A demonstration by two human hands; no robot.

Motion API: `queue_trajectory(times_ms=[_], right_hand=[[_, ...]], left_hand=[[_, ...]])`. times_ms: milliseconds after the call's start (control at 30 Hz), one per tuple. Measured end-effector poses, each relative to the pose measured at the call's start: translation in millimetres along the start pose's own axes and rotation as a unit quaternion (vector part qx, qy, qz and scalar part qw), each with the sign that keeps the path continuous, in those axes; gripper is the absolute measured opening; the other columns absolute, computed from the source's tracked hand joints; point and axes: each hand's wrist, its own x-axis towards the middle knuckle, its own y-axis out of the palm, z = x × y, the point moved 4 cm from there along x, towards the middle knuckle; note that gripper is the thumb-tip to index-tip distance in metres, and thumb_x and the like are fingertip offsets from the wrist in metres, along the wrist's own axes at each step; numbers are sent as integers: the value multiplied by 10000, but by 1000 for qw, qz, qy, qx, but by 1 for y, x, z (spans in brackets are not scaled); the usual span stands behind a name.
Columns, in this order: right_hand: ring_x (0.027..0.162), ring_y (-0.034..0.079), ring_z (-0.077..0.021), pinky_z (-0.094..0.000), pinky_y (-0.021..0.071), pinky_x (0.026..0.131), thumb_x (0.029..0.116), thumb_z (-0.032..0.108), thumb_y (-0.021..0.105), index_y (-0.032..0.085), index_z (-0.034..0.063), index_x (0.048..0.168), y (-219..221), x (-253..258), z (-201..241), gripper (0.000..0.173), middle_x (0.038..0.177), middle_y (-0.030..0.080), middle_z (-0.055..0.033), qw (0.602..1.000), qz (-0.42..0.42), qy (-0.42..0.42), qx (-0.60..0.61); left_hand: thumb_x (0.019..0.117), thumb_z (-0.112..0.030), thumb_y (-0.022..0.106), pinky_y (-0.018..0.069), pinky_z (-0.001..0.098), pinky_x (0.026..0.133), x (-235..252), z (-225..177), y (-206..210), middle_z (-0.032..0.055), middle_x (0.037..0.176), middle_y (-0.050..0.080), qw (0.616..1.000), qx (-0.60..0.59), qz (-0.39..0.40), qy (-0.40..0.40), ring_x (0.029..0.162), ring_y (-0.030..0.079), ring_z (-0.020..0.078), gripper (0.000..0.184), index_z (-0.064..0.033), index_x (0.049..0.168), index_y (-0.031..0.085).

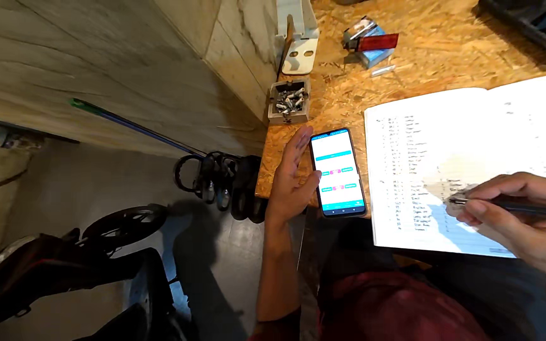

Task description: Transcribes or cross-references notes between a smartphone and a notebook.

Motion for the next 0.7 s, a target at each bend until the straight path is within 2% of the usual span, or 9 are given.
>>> queue_trajectory(times_ms=[267, 467, 600, 700], right_hand=[[701, 692, -86, -222, 596, 616, 949, 250, 724, 702, 126, 1026, 0, 0, 1, 148, 861, 725, 35, 1000, 5, -3, 2], [705, 696, -91, -228, 605, 628, 942, 240, 732, 700, 122, 1027, 1, -1, 2, 149, 870, 727, 35, 1000, 3, -4, 7], [712, 690, -82, -224, 600, 640, 949, 230, 716, 701, 121, 1028, 1, -2, 2, 135, 867, 722, 40, 1000, 2, -8, 10], [720, 691, -78, -226, 601, 647, 949, 238, 720, 699, 120, 1024, 1, -2, 3, 141, 869, 721, 44, 1000, 0, -9, 7]], left_hand=[[902, 37, 595, 430, 463, 1177, 0, 0, 3, 86, 1640, 357, 1000, 9, -15, -2, 1491, 379, 256, 786, -80, 1607, 270], [835, 11, 681, 437, 458, 1173, 0, -1, 5, 73, 1637, 362, 999, 28, -16, -10, 1487, 385, 239, 880, -100, 1608, 276], [804, -15, 742, 403, 462, 1200, 0, 0, 5, 88, 1643, 349, 999, 30, -13, -5, 1502, 361, 249, 935, -81, 1609, 272], [773, -103, 819, 401, 451, 1205, 0, 1, 8, 73, 1636, 355, 997, 73, -21, -9, 1498, 362, 225, 992, -111, 1610, 286]])
